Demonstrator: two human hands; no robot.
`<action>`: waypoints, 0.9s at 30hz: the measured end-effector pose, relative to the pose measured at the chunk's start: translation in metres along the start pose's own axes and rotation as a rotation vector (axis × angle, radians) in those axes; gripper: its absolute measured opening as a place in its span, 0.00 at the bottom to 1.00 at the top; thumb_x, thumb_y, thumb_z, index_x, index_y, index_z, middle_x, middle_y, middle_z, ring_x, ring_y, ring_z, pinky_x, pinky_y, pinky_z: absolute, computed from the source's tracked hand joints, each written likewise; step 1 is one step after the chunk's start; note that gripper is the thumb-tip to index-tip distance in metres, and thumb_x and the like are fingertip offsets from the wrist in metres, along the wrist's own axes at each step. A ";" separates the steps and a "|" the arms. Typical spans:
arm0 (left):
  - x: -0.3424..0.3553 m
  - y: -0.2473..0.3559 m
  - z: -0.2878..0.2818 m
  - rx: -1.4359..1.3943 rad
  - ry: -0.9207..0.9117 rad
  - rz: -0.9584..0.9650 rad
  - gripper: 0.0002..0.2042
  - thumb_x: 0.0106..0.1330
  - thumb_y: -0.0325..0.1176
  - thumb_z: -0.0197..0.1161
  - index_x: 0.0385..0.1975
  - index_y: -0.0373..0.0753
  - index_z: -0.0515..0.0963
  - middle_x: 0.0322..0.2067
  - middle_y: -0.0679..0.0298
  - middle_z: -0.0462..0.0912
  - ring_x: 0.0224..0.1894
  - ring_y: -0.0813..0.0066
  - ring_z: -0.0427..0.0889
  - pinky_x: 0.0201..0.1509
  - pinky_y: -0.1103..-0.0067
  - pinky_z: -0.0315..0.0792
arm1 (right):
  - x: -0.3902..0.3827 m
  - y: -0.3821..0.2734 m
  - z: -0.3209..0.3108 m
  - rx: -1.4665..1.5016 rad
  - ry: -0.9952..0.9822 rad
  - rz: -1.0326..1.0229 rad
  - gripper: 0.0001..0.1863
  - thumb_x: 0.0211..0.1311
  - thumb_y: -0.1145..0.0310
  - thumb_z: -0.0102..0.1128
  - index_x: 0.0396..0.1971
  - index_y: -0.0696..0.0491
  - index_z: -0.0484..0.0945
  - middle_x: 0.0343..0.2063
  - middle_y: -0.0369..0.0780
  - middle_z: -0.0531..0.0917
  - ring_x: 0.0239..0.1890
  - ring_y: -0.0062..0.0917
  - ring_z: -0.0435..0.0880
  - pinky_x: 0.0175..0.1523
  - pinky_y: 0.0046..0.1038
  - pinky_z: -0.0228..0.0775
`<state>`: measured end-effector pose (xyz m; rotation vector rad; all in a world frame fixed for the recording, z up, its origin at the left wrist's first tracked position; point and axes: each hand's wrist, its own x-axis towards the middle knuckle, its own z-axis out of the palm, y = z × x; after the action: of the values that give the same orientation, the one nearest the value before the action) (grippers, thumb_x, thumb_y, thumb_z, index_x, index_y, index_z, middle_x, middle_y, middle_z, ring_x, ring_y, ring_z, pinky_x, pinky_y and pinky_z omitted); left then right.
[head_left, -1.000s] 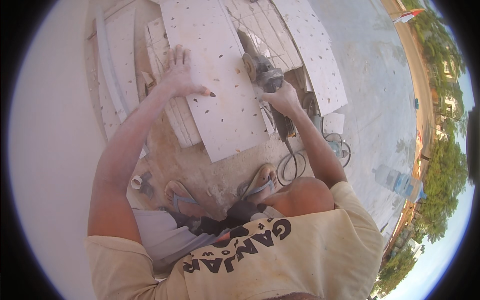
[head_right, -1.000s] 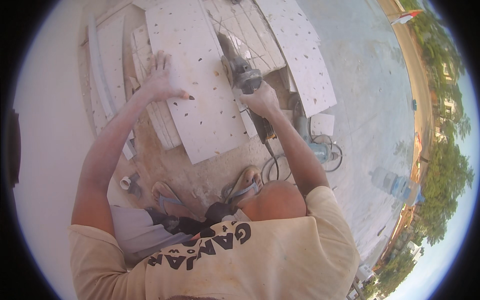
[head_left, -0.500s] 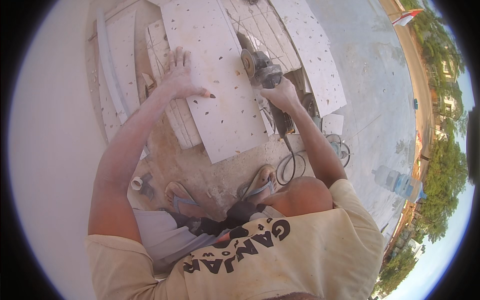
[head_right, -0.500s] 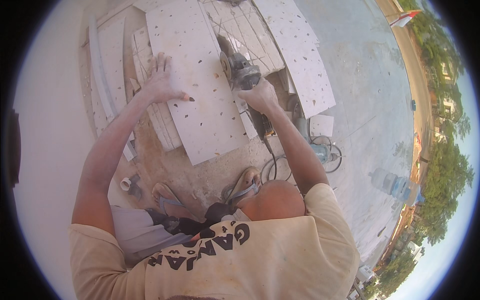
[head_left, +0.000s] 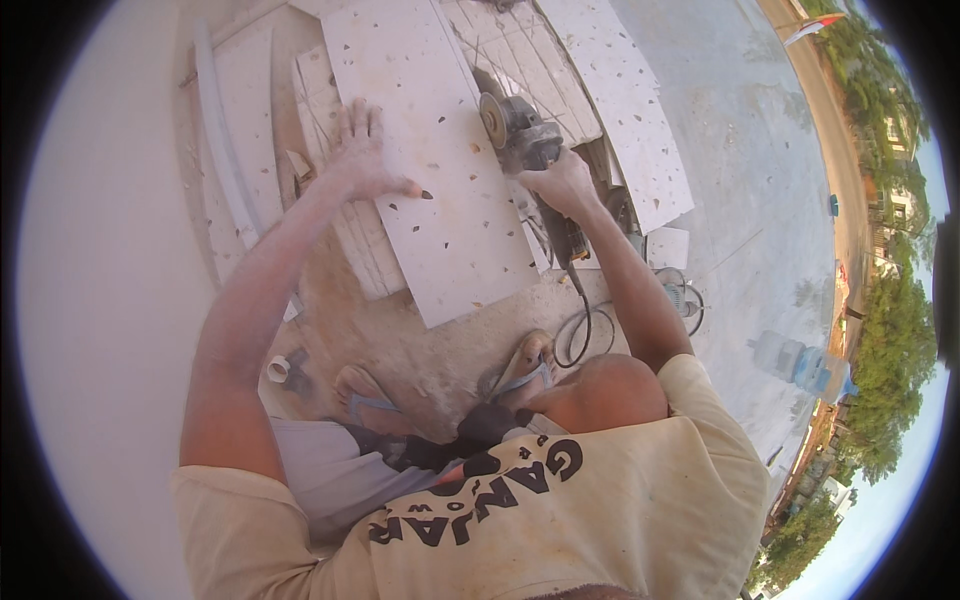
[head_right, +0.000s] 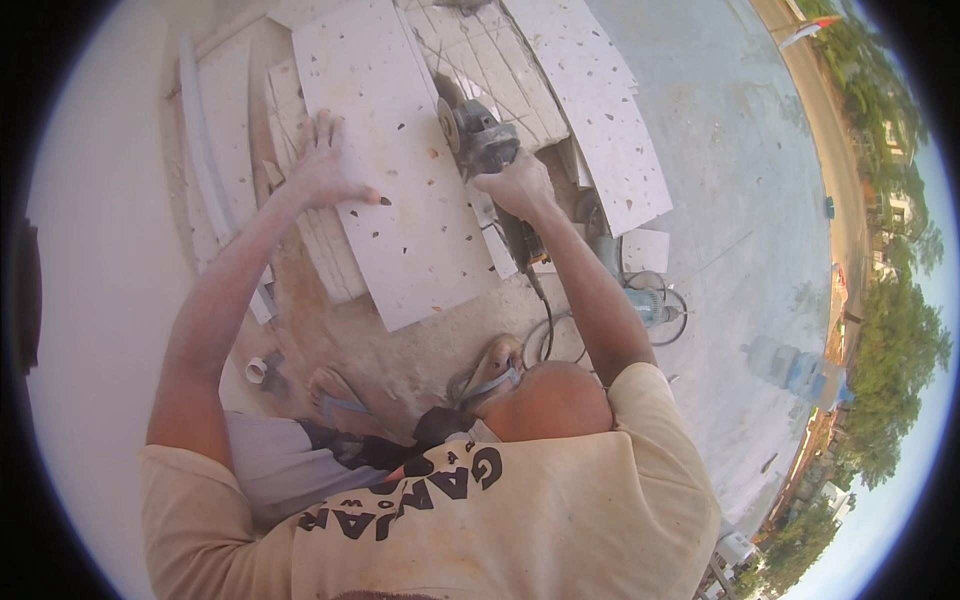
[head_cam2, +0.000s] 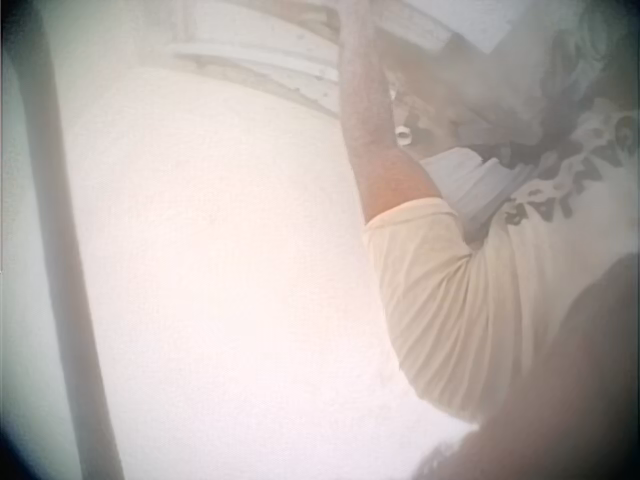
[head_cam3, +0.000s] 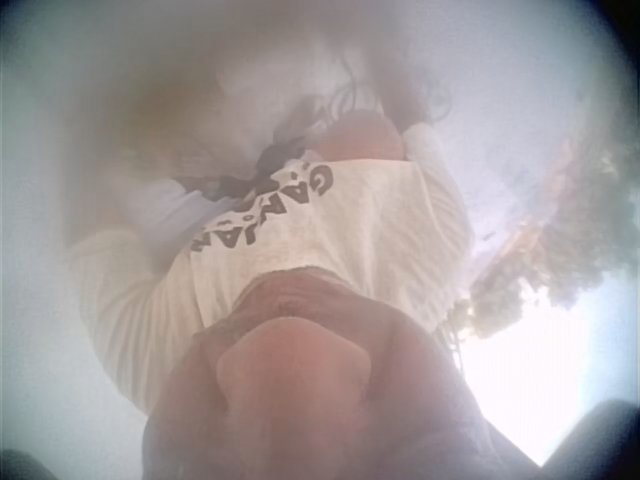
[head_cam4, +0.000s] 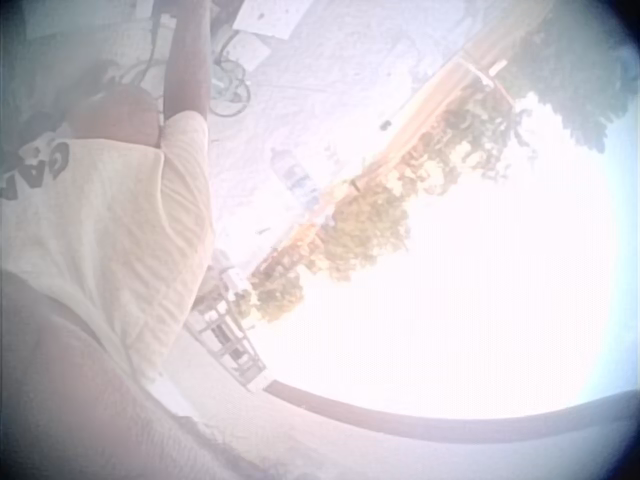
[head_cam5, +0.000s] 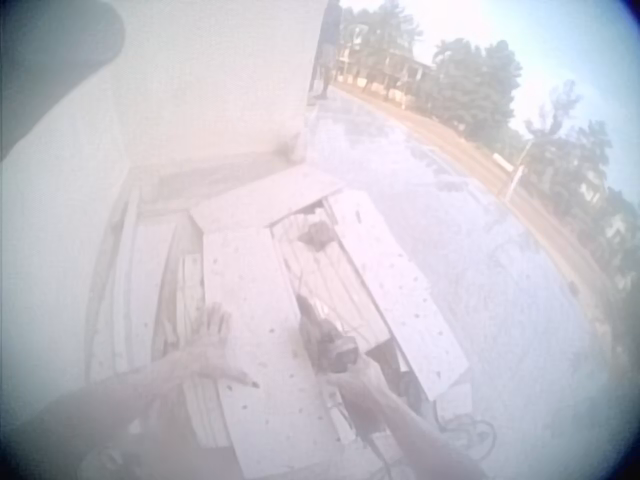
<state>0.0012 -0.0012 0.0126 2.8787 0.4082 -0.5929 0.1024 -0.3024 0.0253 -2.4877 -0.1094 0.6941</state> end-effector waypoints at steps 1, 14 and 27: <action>0.000 -0.001 0.002 -0.001 0.003 0.000 0.75 0.38 0.69 0.77 0.77 0.30 0.35 0.78 0.42 0.30 0.80 0.41 0.27 0.82 0.58 0.38 | -0.005 -0.004 -0.002 0.038 -0.004 0.018 0.35 0.41 0.57 0.72 0.49 0.64 0.78 0.37 0.49 0.87 0.41 0.35 0.89 0.48 0.34 0.81; 0.162 -0.075 -0.057 -0.212 0.434 -0.080 0.56 0.59 0.70 0.62 0.73 0.25 0.54 0.76 0.43 0.49 0.79 0.45 0.45 0.81 0.62 0.47 | -0.085 0.060 0.003 0.739 -0.194 0.073 0.20 0.49 0.66 0.70 0.42 0.58 0.80 0.33 0.39 0.85 0.31 0.21 0.82 0.37 0.28 0.75; 0.270 -0.128 -0.058 -0.136 0.382 -0.161 0.45 0.62 0.68 0.57 0.69 0.35 0.67 0.71 0.48 0.65 0.74 0.52 0.62 0.74 0.61 0.61 | -0.098 0.064 0.025 0.738 -0.201 0.011 0.27 0.48 0.64 0.72 0.48 0.60 0.77 0.38 0.40 0.85 0.39 0.23 0.83 0.49 0.29 0.76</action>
<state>0.2222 0.1956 -0.0603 2.8369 0.7080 -0.0261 0.0014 -0.3659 0.0178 -1.7150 0.0779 0.8089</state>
